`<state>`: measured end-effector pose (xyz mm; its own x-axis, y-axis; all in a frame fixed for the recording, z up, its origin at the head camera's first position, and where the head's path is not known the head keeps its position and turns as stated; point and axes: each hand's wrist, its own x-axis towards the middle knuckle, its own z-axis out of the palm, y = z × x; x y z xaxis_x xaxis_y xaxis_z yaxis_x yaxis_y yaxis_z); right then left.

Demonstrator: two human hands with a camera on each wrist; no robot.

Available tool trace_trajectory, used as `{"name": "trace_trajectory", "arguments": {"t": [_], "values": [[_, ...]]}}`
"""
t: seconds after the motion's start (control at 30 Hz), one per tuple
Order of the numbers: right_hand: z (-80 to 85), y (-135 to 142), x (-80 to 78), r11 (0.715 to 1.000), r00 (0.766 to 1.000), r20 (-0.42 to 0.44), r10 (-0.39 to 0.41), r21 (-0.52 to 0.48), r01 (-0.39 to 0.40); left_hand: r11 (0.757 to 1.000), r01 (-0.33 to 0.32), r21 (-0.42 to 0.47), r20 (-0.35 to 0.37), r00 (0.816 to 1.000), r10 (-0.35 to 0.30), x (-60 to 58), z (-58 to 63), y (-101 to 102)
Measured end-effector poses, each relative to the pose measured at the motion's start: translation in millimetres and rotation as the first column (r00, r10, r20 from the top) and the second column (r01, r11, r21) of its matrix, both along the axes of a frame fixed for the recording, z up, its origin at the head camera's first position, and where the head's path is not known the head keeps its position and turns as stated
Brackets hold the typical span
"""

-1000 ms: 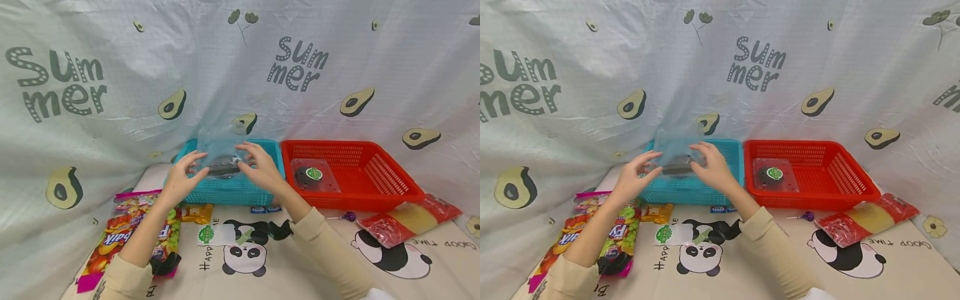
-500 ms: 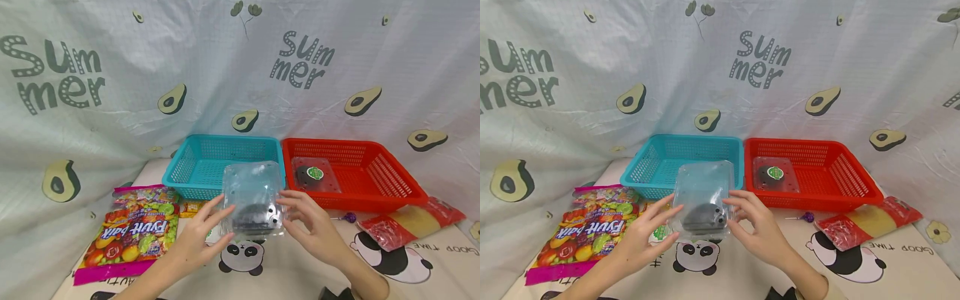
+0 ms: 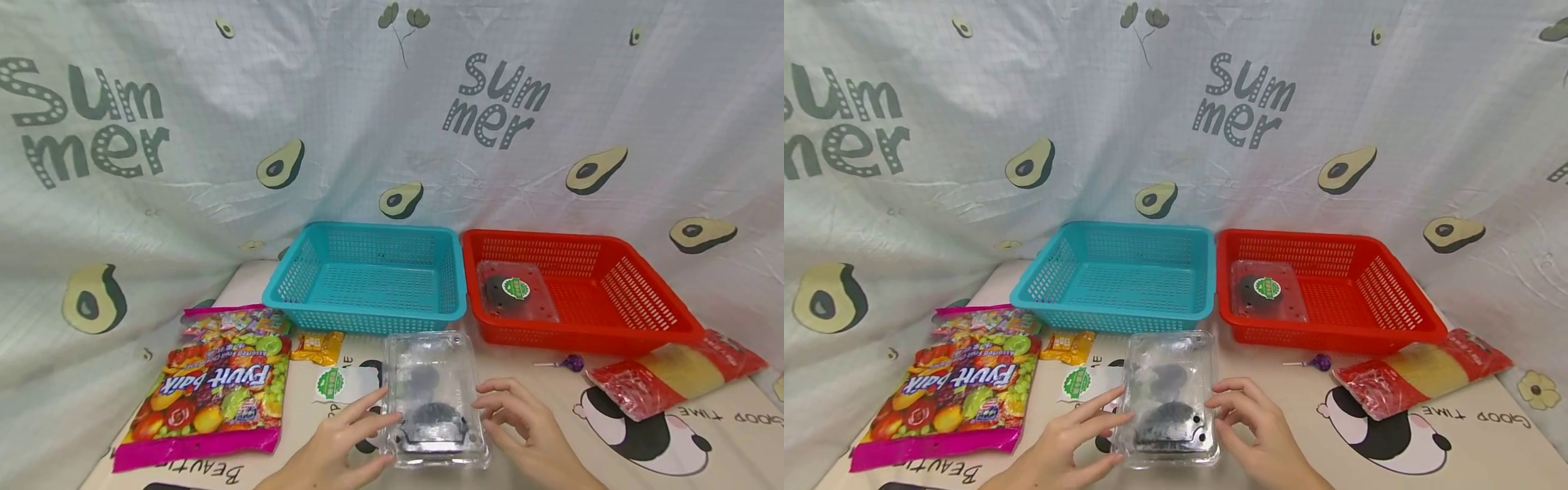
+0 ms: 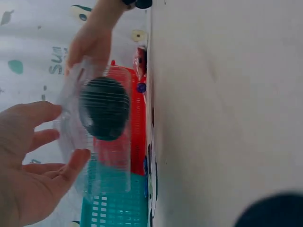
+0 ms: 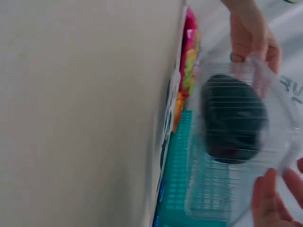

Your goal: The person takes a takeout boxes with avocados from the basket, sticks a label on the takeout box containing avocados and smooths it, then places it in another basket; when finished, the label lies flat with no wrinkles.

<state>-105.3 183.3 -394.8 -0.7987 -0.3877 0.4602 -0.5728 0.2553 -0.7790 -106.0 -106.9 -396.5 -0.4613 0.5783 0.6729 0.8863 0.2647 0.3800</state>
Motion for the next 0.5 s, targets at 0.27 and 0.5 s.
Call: {"name": "trace_trajectory", "arguments": {"t": [0.27,0.5], "values": [[-22.4,1.2,-12.8,1.000,1.000,-0.012,-0.011,-0.024,0.011,0.997,-0.046,-0.060,0.168,0.984,0.056,-5.0,-18.3,-0.8],[-35.0,2.2,-18.3,0.999,0.999,0.031,-0.015,-0.041,0.016,0.990,-0.078,-0.114,0.215,0.971,0.101,-9.5,-25.2,-0.4]]}}
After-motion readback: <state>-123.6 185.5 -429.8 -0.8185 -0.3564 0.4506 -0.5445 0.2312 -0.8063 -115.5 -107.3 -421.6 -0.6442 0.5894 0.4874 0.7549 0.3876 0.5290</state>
